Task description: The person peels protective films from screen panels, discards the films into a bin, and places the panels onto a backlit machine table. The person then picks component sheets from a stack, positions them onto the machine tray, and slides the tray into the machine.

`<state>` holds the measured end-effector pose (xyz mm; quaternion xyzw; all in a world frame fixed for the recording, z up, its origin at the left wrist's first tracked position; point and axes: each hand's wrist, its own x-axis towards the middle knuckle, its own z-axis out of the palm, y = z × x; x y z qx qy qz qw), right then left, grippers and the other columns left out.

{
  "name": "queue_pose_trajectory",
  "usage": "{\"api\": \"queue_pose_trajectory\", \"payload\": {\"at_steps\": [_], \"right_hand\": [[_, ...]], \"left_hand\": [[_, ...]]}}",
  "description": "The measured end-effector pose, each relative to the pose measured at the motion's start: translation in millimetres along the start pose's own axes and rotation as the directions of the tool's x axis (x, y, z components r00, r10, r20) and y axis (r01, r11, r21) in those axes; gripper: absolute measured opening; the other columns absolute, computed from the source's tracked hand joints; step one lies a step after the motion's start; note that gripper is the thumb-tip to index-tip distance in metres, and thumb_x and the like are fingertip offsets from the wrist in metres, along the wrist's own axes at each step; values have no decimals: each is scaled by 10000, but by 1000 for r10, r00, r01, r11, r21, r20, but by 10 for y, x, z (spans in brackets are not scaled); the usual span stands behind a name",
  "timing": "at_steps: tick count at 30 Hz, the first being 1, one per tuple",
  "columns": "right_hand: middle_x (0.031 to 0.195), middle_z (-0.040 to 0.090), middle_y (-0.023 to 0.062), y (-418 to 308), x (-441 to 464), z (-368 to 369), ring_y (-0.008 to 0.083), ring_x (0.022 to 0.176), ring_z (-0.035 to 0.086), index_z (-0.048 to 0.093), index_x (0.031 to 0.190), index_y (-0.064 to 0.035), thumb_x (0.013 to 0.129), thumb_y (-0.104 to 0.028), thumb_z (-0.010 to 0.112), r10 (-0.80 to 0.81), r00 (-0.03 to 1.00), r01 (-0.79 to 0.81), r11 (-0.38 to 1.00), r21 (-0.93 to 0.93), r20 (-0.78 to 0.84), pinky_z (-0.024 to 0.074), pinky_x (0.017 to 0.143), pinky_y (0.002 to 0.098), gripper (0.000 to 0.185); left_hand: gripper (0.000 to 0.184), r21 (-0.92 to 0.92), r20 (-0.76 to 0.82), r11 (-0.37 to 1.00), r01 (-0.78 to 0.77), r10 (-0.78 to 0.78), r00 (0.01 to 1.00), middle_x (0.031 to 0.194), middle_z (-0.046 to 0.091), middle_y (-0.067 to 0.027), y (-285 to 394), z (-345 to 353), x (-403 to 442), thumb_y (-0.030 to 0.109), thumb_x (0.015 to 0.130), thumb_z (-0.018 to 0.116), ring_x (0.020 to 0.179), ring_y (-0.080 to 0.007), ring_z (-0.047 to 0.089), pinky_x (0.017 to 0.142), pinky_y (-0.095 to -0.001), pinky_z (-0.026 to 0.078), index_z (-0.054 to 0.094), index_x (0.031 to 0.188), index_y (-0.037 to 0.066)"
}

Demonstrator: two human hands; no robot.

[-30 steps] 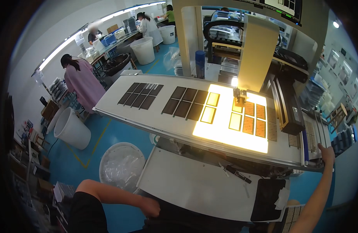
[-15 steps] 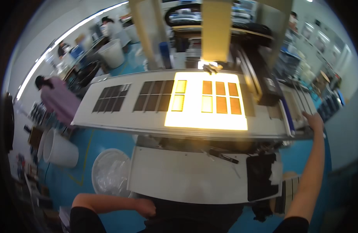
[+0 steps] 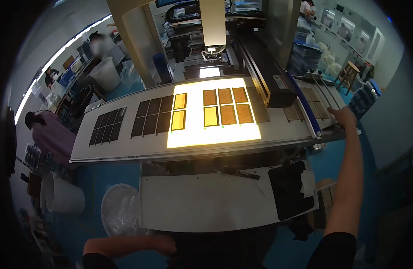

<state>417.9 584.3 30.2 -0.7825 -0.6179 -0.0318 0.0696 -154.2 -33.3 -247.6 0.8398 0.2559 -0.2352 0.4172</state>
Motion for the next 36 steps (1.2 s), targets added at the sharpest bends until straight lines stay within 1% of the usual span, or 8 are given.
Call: {"api": "queue_pose_trajectory", "payload": {"at_steps": [9,15,18,21,27,30,33,36], "right_hand": [[921,760,227,21,2,40,352,839,759,725,1051,107,867,-786,683,13,998,-14,1000,-21,-59,564,769,508,913],[956,764,238,-21,-45,-43,369,877,761,727,1064,107,864,-780,689,10,1000,-10,1000,-13,15,566,786,508,910],[1008,786,206,-131,-170,-179,338,920,779,751,1151,64,830,-734,720,57,996,-58,998,11,73,571,853,464,860],[946,785,188,-77,-108,-116,321,846,777,760,1111,64,828,-735,721,34,999,-34,999,19,29,569,810,454,849],[966,784,202,-157,-185,-210,317,867,780,758,1122,63,841,-734,714,65,994,-66,998,8,93,572,820,454,847],[859,755,203,-36,-58,-66,323,798,759,730,1051,106,856,-777,707,11,1000,-12,1000,4,12,563,732,477,904],[857,754,204,-70,-88,-104,324,798,757,732,1051,102,857,-770,710,41,997,-43,999,21,61,559,741,487,894],[876,758,208,-75,-100,-93,331,810,759,736,1051,99,858,-768,708,32,999,-33,999,24,25,556,763,496,889]], "left_hand": [[242,14,-22,1000,-6,6,1000,868,747,-212,21,-54,-39,271,857,677,846,-442,735,735,-552,595,765,878,47],[239,19,-6,1000,-3,3,1000,877,749,-212,20,-58,-34,272,858,680,850,-437,738,741,-554,596,768,886,52],[236,15,-1,1000,-11,11,1000,878,750,-210,20,-69,-35,274,860,684,852,-435,739,745,-555,597,771,892,57],[240,14,6,1000,-13,13,1000,880,751,-210,-1,-18,-9,281,868,688,858,-435,741,752,-556,599,771,899,58],[260,16,17,1000,-22,21,1000,889,756,-208,-6,-12,-8,302,879,692,873,-436,742,764,-558,602,771,912,57],[266,20,27,1000,-18,17,999,886,758,-203,-5,-16,-4,311,878,693,865,-433,744,760,-555,604,774,912,60],[275,6,8,1000,-18,18,1000,859,756,-212,27,-91,-33,309,858,714,849,-433,748,754,-548,611,777,888,43],[271,4,6,1000,-9,9,1000,847,754,-215,38,-109,-39,302,847,724,839,-428,751,748,-541,612,779,876,38]]}}
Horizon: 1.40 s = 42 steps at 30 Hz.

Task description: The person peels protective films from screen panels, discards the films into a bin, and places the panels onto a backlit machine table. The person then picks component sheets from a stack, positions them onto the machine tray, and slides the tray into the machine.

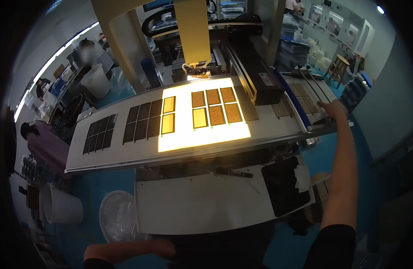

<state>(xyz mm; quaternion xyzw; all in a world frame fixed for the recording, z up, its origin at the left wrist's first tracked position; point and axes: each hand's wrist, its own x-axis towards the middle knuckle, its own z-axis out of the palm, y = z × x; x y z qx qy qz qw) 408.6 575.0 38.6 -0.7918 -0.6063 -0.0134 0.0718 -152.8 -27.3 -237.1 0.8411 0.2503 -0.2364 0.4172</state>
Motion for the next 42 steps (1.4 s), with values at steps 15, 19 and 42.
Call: {"api": "queue_pose_trajectory", "payload": {"at_steps": [15,19,42], "right_hand": [[1218,748,248,19,45,-65,370,1111,740,699,1269,95,822,-805,689,33,998,-30,998,-53,59,552,953,475,1005],[1222,747,249,9,-13,-116,380,1131,732,721,1244,79,818,-813,680,29,994,-25,999,-32,106,543,975,492,990],[1262,748,192,-32,-19,-88,334,1152,728,734,1256,29,811,-831,673,58,992,-53,998,-43,112,548,961,461,970]], "left_hand": [[259,24,60,999,25,-27,998,917,777,-171,10,22,55,331,891,661,884,-410,755,784,-535,610,786,906,105],[264,5,9,1000,0,0,1000,907,775,-172,21,-34,20,343,906,661,872,-410,754,775,-528,612,785,909,110],[256,19,46,1000,-5,5,999,898,771,-188,-13,68,0,317,894,666,858,-420,752,762,-527,617,785,903,90]]}}
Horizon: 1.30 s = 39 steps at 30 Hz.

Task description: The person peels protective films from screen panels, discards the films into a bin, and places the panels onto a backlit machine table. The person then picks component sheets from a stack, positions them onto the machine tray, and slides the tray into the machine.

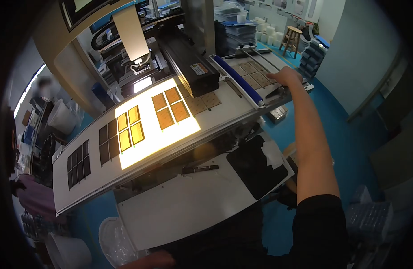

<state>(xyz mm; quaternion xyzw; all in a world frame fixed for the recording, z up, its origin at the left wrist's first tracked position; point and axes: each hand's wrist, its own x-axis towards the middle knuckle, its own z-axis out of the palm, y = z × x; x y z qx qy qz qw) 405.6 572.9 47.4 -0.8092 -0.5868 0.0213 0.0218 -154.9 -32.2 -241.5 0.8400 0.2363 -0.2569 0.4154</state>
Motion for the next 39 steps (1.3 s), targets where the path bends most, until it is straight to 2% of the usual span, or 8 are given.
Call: {"api": "queue_pose_trajectory", "payload": {"at_steps": [2,17,23,25,27,31,34,39], "right_hand": [[1285,750,155,-13,16,-2,316,1191,719,742,1275,-28,813,-842,667,21,1000,-21,1000,-19,19,546,987,444,939],[1260,743,211,18,19,34,354,1154,726,737,1241,50,825,-830,663,-24,999,24,1000,-1,-31,544,966,477,976],[1278,729,233,-27,-32,-10,382,1208,697,705,1289,70,898,-879,500,-11,1000,11,1000,14,-17,516,1015,496,1046],[1330,701,251,29,141,91,420,1270,654,683,1328,65,981,-831,387,33,998,-31,999,34,-62,494,1053,522,1006],[1362,683,259,126,328,151,436,1294,635,676,1339,62,1010,-799,359,27,993,-20,998,61,-118,486,1066,539,974],[1484,617,212,228,555,147,417,1394,567,642,1416,1,1061,-646,432,118,990,-110,989,95,-80,474,1122,548,768],[1406,671,210,259,593,158,399,1336,619,681,1353,9,1055,-612,491,136,978,-123,989,85,-161,519,1072,548,715],[1097,787,209,305,772,164,374,1110,739,755,1190,34,1017,-546,605,69,988,-42,980,195,-135,553,989,524,624]], "left_hand": [[257,-8,-9,1000,5,-5,1000,897,770,-191,16,-17,-1,318,889,670,860,-421,752,761,-527,616,785,899,88],[248,-19,-15,1000,-2,2,1000,886,766,-187,-13,10,0,304,839,701,873,-421,754,765,-532,610,779,881,71],[251,-11,14,1000,14,-14,1000,884,765,-200,-66,102,31,294,842,685,869,-419,756,759,-535,610,777,880,63],[250,-14,-6,1000,-24,24,1000,889,765,-209,-133,174,61,286,843,679,874,-415,758,757,-533,610,776,887,60],[214,-13,-126,1000,16,-17,992,776,730,-168,75,-76,-55,314,818,720,746,-387,723,671,-519,576,775,805,107],[241,12,-242,996,87,-81,967,705,729,-145,278,-233,-162,345,788,747,693,-362,737,646,-498,590,757,671,134],[242,20,-261,995,94,-85,962,699,721,-149,220,-108,-122,342,793,736,672,-369,723,617,-506,572,753,674,132],[268,-16,-289,995,99,-100,952,697,719,-150,248,-151,-154,362,802,722,660,-380,715,599,-509,563,748,669,130]]}}
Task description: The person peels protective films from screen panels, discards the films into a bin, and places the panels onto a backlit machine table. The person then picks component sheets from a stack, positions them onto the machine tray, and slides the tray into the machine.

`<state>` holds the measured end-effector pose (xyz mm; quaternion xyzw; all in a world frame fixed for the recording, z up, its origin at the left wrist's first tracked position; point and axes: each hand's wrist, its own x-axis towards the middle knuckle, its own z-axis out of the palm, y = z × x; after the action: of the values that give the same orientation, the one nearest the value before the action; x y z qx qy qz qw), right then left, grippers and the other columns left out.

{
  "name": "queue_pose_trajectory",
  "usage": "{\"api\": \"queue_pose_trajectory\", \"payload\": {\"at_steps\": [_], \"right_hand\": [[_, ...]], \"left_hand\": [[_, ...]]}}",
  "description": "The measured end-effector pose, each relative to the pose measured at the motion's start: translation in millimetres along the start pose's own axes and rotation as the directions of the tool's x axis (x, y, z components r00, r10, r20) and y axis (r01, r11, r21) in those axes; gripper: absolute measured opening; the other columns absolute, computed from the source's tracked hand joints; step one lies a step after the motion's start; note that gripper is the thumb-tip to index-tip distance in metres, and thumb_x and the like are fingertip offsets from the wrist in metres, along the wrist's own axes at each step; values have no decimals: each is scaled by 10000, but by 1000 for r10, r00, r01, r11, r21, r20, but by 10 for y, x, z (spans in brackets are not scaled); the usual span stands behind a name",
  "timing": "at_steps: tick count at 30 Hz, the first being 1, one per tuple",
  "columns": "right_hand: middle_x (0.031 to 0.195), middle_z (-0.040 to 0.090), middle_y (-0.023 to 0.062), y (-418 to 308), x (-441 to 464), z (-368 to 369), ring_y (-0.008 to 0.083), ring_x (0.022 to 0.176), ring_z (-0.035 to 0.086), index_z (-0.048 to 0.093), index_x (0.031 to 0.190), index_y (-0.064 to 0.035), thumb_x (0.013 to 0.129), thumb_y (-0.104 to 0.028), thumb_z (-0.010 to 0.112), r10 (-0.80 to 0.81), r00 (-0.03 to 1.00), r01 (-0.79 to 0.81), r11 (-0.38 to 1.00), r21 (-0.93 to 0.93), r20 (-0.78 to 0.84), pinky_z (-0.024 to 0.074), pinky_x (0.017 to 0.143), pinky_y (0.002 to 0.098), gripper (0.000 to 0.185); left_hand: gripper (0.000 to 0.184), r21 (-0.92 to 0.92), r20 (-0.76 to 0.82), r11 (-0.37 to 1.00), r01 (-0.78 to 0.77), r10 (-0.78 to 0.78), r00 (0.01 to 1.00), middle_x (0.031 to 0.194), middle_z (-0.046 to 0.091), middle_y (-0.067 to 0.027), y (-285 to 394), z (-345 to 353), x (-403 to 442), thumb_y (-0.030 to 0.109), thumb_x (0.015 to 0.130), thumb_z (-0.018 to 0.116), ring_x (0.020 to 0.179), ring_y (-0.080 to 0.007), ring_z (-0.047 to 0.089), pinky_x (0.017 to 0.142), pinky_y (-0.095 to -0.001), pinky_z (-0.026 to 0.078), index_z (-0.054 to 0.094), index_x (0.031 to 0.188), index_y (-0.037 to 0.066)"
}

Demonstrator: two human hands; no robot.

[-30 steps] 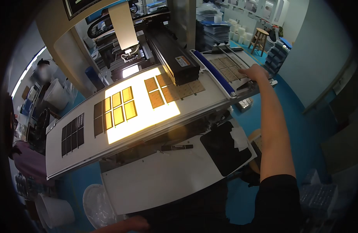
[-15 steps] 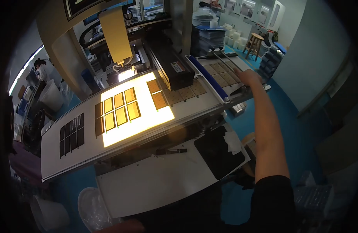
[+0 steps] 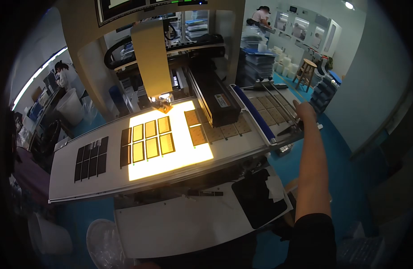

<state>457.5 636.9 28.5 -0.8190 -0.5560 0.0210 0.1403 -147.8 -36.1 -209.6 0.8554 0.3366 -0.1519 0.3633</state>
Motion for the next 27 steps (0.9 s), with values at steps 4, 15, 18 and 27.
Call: {"api": "queue_pose_trajectory", "payload": {"at_steps": [4,15,18,27], "right_hand": [[1159,770,234,142,216,52,403,1112,732,753,1134,80,917,-335,807,-29,998,35,994,-108,63,577,948,515,471],[1222,738,261,194,355,97,398,1091,733,730,1160,93,787,-279,948,0,995,18,984,-179,100,609,923,508,570],[1132,740,281,514,751,382,392,1030,736,739,1081,112,818,-470,887,-273,961,276,930,-243,46,605,880,494,656],[917,765,279,106,108,61,396,871,768,757,931,149,755,-668,842,-185,979,195,974,-117,87,600,813,480,840]], "left_hand": [[286,17,32,1000,-18,17,999,705,722,-152,-75,114,30,378,818,717,665,-384,715,601,-506,565,755,682,130],[223,-58,45,998,-26,29,999,737,733,-155,-44,-23,20,336,774,745,683,-389,717,620,-518,567,764,700,126],[207,-58,13,998,-26,27,1000,735,732,-156,-53,32,9,326,741,750,685,-394,716,629,-521,568,764,700,123],[201,-71,29,997,-25,27,999,759,736,-168,-76,26,16,317,706,766,742,-402,727,673,-525,583,770,723,116]]}}
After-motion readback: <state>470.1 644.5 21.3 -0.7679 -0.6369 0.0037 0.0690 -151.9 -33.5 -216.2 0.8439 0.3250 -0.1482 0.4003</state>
